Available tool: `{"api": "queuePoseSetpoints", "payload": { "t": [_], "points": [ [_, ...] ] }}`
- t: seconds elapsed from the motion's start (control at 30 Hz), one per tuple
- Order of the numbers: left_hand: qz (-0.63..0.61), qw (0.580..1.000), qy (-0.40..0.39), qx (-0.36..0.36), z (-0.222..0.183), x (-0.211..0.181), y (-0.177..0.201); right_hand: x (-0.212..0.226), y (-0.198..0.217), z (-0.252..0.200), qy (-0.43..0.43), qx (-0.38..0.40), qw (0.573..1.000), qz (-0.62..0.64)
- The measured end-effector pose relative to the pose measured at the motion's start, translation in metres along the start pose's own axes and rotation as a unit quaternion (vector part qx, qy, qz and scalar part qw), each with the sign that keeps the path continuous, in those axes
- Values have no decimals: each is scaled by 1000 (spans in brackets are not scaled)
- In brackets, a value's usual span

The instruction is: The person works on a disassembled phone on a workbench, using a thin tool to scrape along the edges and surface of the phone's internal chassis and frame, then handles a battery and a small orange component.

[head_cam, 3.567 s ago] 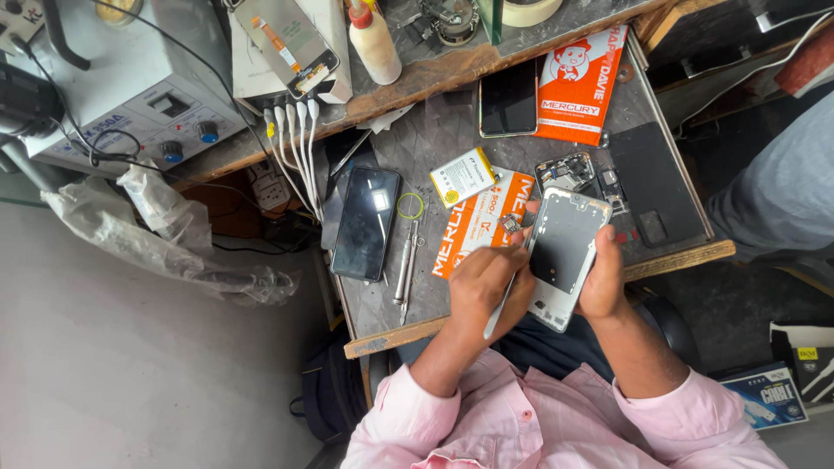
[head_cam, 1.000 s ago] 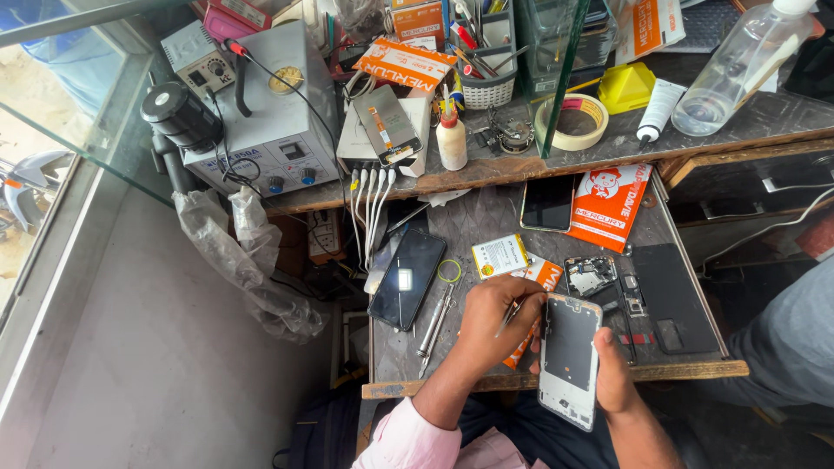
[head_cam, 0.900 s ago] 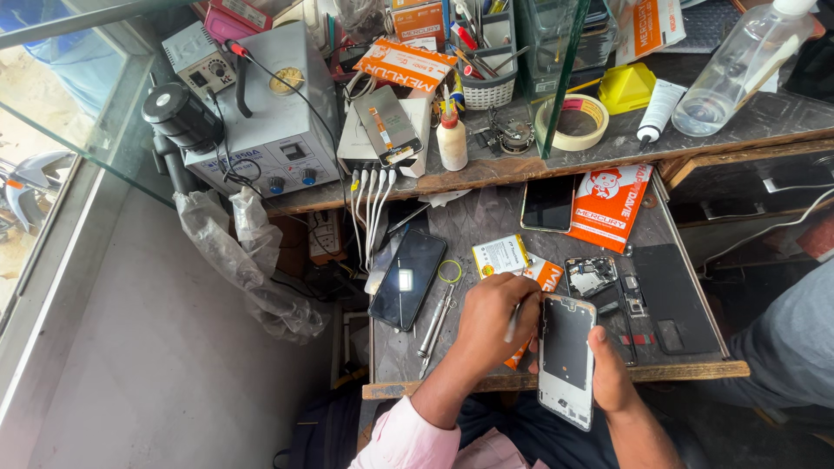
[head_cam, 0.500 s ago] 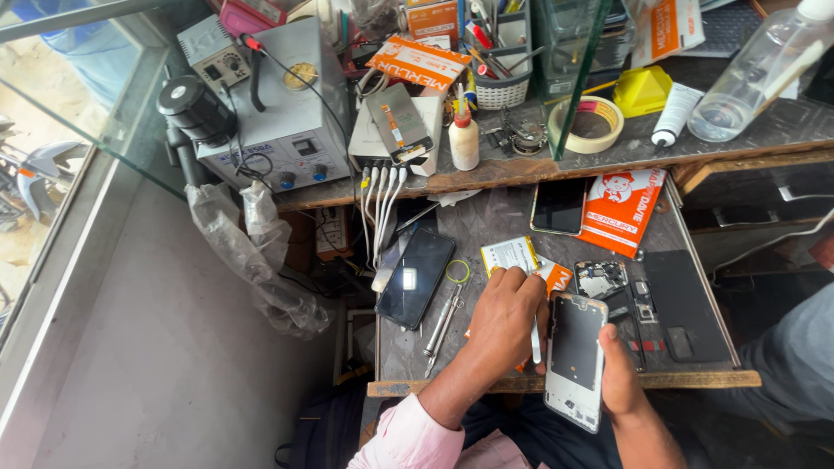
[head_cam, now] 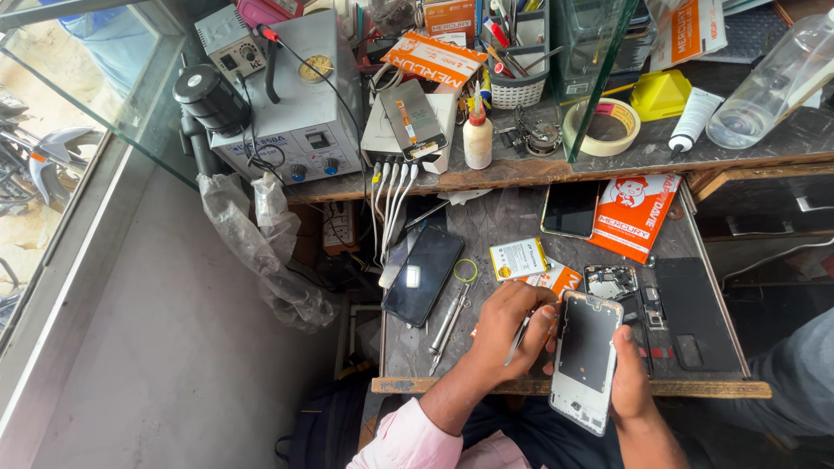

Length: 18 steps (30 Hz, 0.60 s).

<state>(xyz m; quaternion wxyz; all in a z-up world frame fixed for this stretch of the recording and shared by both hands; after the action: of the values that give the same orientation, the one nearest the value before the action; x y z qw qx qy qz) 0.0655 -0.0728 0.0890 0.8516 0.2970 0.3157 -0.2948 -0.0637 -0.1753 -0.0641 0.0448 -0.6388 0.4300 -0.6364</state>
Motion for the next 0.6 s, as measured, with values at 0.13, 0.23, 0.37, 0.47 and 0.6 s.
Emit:
{"api": "queuePoseSetpoints", "payload": {
  "t": [0.13, 0.23, 0.37, 0.47, 0.6],
  "points": [
    [-30, 998, 54, -15, -13, 14, -10, 6, -9, -2, 9, 13, 1000, 10],
    [-113, 990, 88, -20, -23, 28, -17, 5, -5, -2, 10, -12, 1000, 12],
    [-116, 990, 71, -26, -25, 25, -14, 3, -3, 0, 10, 2, 1000, 14],
    [-138, 986, 83, -39, -21, 21, -9, 2, -1, -1, 3, 0, 1000, 14],
    [-145, 979, 139, -21, -22, 24, -9, 14, -14, -3, 32, 21, 999, -11]
  ]
}}
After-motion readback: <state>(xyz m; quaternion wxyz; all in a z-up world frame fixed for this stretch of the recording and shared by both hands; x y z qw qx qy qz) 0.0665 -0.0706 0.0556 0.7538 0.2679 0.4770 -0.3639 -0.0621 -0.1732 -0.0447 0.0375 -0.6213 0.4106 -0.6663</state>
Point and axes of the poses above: each hand's wrist, its own z-axis towards the middle knuckle, its own y-axis out of the back of the hand, x = y × z, the point moved 9 cm from there along z, towards the middle knuckle, and after that the axes turned 4 degrees about -y, right-handed, at the moved point
